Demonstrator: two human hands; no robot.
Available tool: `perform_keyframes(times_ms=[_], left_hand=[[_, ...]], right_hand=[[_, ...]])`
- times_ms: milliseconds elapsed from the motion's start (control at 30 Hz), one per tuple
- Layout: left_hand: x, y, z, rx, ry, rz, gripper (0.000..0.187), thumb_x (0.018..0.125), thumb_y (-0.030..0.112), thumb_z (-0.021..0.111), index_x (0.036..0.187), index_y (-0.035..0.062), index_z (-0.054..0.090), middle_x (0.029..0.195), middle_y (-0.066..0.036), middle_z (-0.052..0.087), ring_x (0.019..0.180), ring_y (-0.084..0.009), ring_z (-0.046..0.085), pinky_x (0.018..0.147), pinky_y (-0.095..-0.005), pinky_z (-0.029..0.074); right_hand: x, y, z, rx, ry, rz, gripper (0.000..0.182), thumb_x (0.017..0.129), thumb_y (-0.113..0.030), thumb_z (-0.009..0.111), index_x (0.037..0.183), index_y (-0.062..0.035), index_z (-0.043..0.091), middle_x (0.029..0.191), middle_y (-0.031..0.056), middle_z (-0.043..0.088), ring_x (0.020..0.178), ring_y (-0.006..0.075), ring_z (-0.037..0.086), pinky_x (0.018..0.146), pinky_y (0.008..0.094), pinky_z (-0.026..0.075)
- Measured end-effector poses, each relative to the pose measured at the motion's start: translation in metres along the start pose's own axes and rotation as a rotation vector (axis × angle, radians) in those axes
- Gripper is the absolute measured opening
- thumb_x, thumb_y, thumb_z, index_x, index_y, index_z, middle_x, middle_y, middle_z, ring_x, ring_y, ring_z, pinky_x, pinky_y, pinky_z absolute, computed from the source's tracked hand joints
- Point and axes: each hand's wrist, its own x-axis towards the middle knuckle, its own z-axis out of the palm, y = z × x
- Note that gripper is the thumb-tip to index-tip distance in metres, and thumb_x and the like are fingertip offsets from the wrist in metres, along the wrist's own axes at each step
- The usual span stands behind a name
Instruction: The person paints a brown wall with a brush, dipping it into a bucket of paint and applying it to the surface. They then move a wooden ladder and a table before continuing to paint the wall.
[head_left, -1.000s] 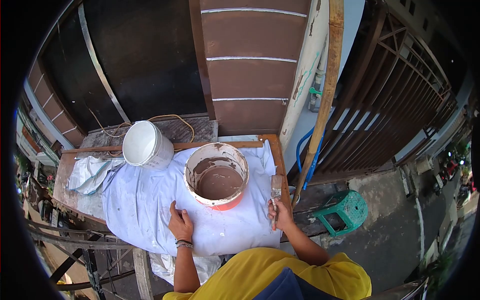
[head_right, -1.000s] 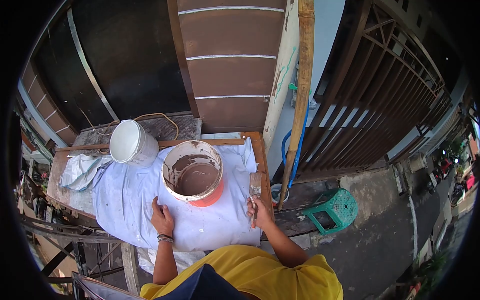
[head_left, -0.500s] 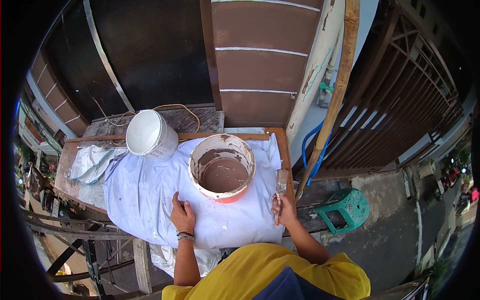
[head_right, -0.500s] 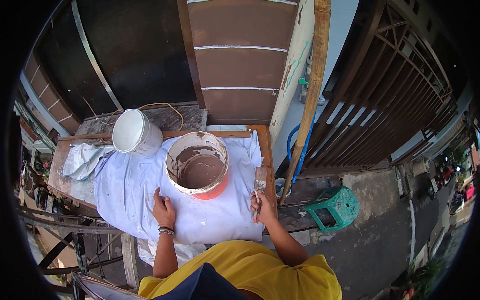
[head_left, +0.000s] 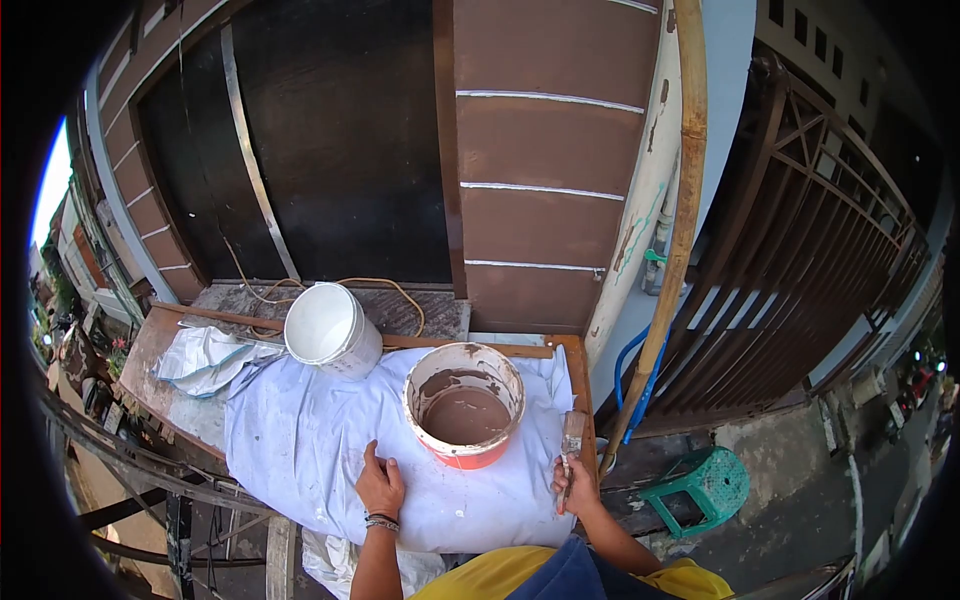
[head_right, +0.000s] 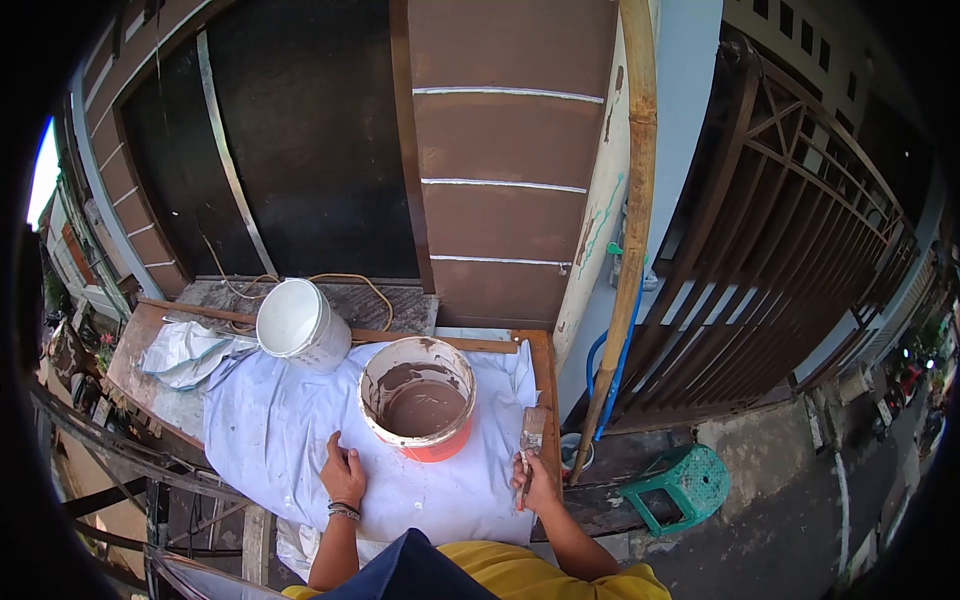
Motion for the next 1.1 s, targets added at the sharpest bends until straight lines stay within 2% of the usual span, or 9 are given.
perform_keyframes(times_ms=[267, 567, 667, 767, 867, 900, 1000, 1100], left_hand=[[0.0, -0.003, 0.002, 0.014, -0.004, -0.001, 0.048, 0.094, 0.023, 0.058, 0.138, 0.0049, 0.051, 0.074, -0.011, 0.067, 0.068, -0.0351, 0.065, 0.064, -0.0478, 0.05], [-0.001, -0.005, 0.001, -0.02, -0.002, 0.017, 0.049, 0.096, 0.026, 0.056, 0.14, 0.0043, 0.05, 0.075, -0.011, 0.066, 0.069, -0.0353, 0.065, 0.066, -0.0483, 0.05], [0.0, -0.001, -0.001, -0.032, 0.009, 0.016, 0.046, 0.097, 0.026, 0.056, 0.137, 0.0038, 0.052, 0.075, -0.01, 0.066, 0.068, -0.0328, 0.065, 0.065, -0.0469, 0.049], [0.012, -0.019, 0.01, -0.321, -0.039, -0.218, 0.04, 0.1, 0.026, 0.055, 0.133, 0.0017, 0.054, 0.074, -0.008, 0.065, 0.062, -0.0225, 0.061, 0.06, -0.0373, 0.047], [0.057, -0.007, 0.009, -0.817, -0.125, -0.35, 0.037, 0.104, 0.029, 0.053, 0.13, 0.0015, 0.055, 0.072, -0.002, 0.062, 0.057, -0.0057, 0.05, 0.053, -0.0226, 0.037], [0.075, -0.001, 0.013, -0.835, -0.107, -0.296, 0.035, 0.104, 0.026, 0.052, 0.128, -0.0001, 0.056, 0.072, -0.002, 0.062, 0.057, -0.0059, 0.049, 0.052, -0.0215, 0.036], [0.135, -0.001, 0.042, -0.967, -0.268, -0.193, 0.034, 0.103, 0.025, 0.053, 0.128, 0.0005, 0.056, 0.072, -0.002, 0.062, 0.058, -0.0061, 0.05, 0.053, -0.0222, 0.037], [0.19, 0.015, 0.07, -1.013, -0.531, -0.119, 0.033, 0.101, 0.02, 0.057, 0.127, 0.0004, 0.057, 0.074, -0.003, 0.063, 0.057, -0.0072, 0.05, 0.053, -0.0227, 0.04]], right_hand=[[0.001, 0.0, 0.0, -0.013, -0.005, 0.002, 0.033, 0.1, -0.038, 0.06, 0.105, -0.0052, 0.058, 0.073, 0.0017, 0.055, 0.057, 0.0106, 0.046, 0.058, 0.0303, 0.04], [-0.003, -0.003, 0.006, -0.01, 0.023, 0.011, 0.033, 0.101, -0.037, 0.058, 0.104, -0.0046, 0.057, 0.075, 0.001, 0.055, 0.057, 0.0101, 0.046, 0.057, 0.0299, 0.04], [-0.001, -0.001, 0.002, 0.033, 0.013, 0.024, 0.033, 0.1, -0.037, 0.059, 0.105, -0.0047, 0.057, 0.076, 0.0012, 0.055, 0.057, 0.011, 0.046, 0.058, 0.0298, 0.04], [-0.002, -0.013, 0.026, 0.068, 0.056, -0.035, 0.032, 0.1, -0.036, 0.06, 0.107, -0.0047, 0.057, 0.077, 0.0018, 0.056, 0.057, 0.012, 0.048, 0.057, 0.0303, 0.041], [0.007, -0.055, 0.076, -0.039, -0.008, -0.179, 0.03, 0.1, -0.033, 0.061, 0.109, -0.0049, 0.057, 0.078, 0.0023, 0.057, 0.059, 0.0128, 0.05, 0.058, 0.0311, 0.043], [0.013, -0.072, 0.096, -0.114, -0.022, -0.278, 0.027, 0.101, -0.031, 0.06, 0.111, -0.005, 0.057, 0.078, 0.003, 0.058, 0.06, 0.0126, 0.051, 0.058, 0.0316, 0.044], [0.038, -0.122, 0.151, -0.172, -0.055, -0.463, 0.027, 0.102, -0.029, 0.059, 0.113, -0.005, 0.056, 0.08, 0.0033, 0.058, 0.062, 0.0125, 0.052, 0.059, 0.0304, 0.045], [0.063, -0.17, 0.201, -0.213, -0.079, -0.576, 0.028, 0.101, -0.03, 0.061, 0.114, -0.0056, 0.055, 0.08, 0.0026, 0.058, 0.063, 0.012, 0.052, 0.059, 0.0302, 0.045]])
